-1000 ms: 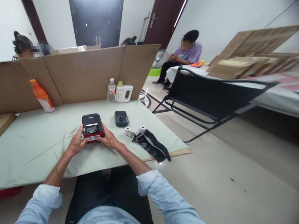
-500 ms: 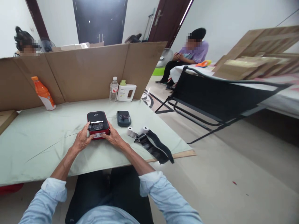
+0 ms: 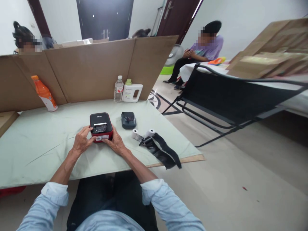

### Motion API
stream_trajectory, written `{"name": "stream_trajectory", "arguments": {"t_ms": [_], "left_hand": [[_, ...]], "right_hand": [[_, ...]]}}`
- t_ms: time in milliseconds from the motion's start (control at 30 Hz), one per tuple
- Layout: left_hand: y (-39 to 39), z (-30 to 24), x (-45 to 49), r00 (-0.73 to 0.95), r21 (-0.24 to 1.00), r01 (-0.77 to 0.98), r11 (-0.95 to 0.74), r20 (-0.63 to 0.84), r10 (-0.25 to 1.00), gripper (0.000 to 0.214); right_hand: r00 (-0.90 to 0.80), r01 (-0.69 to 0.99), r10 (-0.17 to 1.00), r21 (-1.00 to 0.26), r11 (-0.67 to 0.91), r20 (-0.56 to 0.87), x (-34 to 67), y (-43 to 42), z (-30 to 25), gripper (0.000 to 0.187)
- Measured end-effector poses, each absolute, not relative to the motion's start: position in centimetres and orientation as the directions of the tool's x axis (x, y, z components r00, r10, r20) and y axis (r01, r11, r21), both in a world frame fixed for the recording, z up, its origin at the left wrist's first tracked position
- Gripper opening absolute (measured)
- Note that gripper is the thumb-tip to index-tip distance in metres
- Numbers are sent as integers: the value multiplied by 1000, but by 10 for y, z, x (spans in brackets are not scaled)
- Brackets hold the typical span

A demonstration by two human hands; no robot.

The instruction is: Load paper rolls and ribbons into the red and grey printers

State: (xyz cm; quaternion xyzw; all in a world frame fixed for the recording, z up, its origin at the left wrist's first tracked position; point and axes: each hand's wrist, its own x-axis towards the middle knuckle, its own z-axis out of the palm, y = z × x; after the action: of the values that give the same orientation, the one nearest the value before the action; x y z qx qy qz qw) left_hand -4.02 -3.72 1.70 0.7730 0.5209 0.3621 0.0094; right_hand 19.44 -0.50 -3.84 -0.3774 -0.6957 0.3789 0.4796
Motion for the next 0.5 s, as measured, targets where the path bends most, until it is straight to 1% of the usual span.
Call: {"name": "stream_trajectory", "arguments": {"t_ms": [100,233,367,500], "left_hand": [[-36,18,-39,168,431,795,-428,522,836,39],[-37,26,-36,140,470,798,-376,462,876,37],[-40,32,-32,106,511,787,-347,442,891,39],[-41,31,-31,89,511,794,-331,440,893,36]], "right_hand": [[-241,170,884,-879,445,401,194,-4,-42,102],[-237,186,888,-879,439,393,193,-4,-42,103],[-249,193,886,-877,440,390,193,-3,-40,102],[-238,205,884,-869,451,403,192,0,-43,102]]}}
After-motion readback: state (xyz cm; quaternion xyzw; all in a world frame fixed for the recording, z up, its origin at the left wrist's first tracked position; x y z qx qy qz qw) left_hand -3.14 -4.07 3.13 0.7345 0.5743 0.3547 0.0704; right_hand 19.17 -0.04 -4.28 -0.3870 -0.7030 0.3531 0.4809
